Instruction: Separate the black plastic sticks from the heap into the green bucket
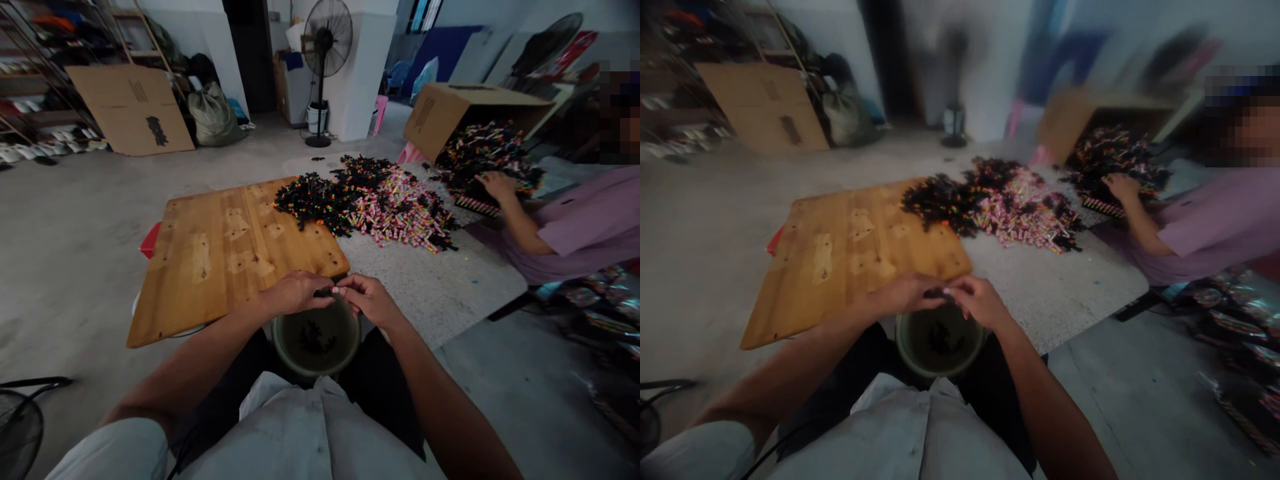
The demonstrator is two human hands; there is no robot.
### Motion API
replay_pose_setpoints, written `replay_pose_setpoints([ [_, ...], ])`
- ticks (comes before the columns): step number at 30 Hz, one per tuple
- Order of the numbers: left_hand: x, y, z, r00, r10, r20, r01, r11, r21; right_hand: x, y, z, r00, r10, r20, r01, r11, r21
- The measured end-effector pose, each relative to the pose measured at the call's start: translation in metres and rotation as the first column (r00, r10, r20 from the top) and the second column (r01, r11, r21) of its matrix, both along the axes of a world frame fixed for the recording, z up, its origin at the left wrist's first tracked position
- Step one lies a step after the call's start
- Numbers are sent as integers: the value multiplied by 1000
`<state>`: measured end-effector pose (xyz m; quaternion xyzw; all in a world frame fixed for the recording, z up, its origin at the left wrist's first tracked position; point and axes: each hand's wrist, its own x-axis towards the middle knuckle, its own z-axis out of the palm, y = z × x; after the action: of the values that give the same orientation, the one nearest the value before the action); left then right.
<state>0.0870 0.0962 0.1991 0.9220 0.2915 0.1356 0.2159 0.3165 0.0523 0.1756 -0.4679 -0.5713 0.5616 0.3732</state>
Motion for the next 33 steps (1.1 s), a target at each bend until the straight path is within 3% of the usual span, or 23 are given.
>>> replay_pose_setpoints([
  [5,2,-1,-1,998,-64,20,65,998,-16,12,7,-1,985,133,-109,-145,983,-110],
  [7,3,0,-3,999,-37,-4,36,998,-48,14,10,-8,979,169,-112,-185,972,-142],
  [10,5,1,-14,990,20,-142,-35,994,-104,16,18,-24,960,278,-27,-278,944,-179],
  [13,5,-3,-36,950,1,-312,-49,988,-147,26,37,-44,904,395,165,-358,908,-216],
  [15,3,-6,-53,925,-21,-379,-43,986,-158,41,59,-55,871,258,418,-197,963,-184],
  [17,1,-6,-68,922,-25,-387,-47,984,-174,59,88,-62,774,-1,633,53,997,-63],
  [20,0,6,-79,963,1,-268,-58,977,-206,87,135,-64,607,-245,756,265,959,98],
  [23,6,39,-78,989,72,-128,-94,981,-168,103,178,-64,466,-348,813,352,917,190],
  [27,24,111,-77,972,226,-59,-229,973,-43,106,218,-70,382,-330,863,371,910,184],
  [30,39,169,-78,933,327,-148,-319,945,79,102,233,-79,364,-302,881,376,913,158],
  [33,55,210,-81,882,384,-274,-339,919,201,102,233,-87,380,-290,878,385,913,135],
])
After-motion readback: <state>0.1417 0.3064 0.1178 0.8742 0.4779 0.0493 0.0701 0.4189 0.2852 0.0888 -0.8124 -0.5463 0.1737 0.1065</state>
